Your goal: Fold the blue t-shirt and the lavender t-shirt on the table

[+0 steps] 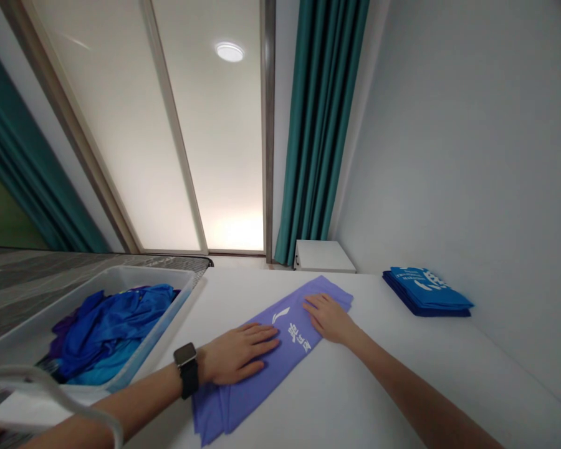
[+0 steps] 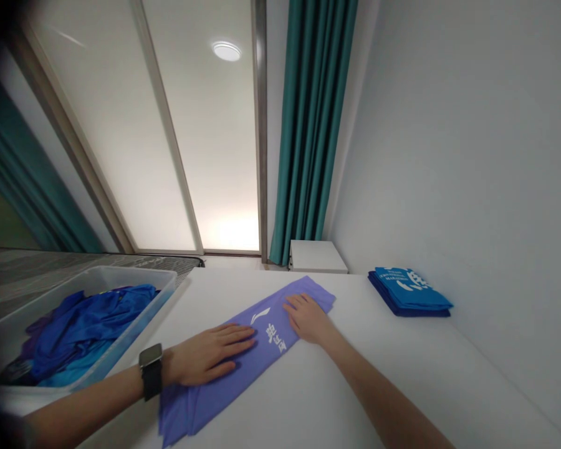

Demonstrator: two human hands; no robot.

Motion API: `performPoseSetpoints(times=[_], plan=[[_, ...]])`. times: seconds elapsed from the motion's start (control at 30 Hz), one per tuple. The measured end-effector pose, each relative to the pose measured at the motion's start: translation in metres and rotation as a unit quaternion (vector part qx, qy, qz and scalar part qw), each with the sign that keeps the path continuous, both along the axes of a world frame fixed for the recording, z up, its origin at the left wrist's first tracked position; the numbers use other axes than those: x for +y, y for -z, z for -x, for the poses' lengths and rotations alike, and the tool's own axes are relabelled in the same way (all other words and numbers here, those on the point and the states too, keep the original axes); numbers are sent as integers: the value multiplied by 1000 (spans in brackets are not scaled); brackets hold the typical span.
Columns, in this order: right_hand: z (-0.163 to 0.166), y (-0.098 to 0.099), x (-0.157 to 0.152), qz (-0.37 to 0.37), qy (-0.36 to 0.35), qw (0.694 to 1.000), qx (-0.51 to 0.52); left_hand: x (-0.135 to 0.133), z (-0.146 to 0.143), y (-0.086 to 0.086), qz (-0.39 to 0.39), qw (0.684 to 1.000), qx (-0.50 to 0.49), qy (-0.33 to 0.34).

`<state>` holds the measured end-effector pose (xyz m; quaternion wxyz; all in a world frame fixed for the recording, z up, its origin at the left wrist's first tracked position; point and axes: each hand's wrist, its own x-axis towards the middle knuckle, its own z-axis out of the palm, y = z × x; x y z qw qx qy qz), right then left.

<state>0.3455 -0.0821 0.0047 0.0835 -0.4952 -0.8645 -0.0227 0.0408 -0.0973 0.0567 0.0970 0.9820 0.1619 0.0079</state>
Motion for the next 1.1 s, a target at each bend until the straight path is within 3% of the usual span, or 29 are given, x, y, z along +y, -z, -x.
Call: performPoseSetpoints(times=[0.2,0.37,0.47,0.57,0.67,0.83,0.97,1.1], plan=[[43,-9,-15,-10,230,973,-6,-5,-3,13,-35,999,-33,-4],[78,-18,-12,38,300,952,-39,-26,-17,26,-59,997,-51,-24],[93,-15,-2,49,322,944,-44,-42,-31,35,-64,993,-64,-78],[97,-2,9,53,315,947,-27,-54,-48,40,-68,986,-83,-130],[91,14,20,49,279,959,-12,-53,-59,34,-50,985,-98,-135],[68,27,37,57,171,984,6,-10,-47,18,-28,971,-152,-184],[54,28,44,67,109,992,10,35,-17,37,3,938,-231,-259],[47,27,50,74,74,994,22,57,5,65,15,906,-271,-326]])
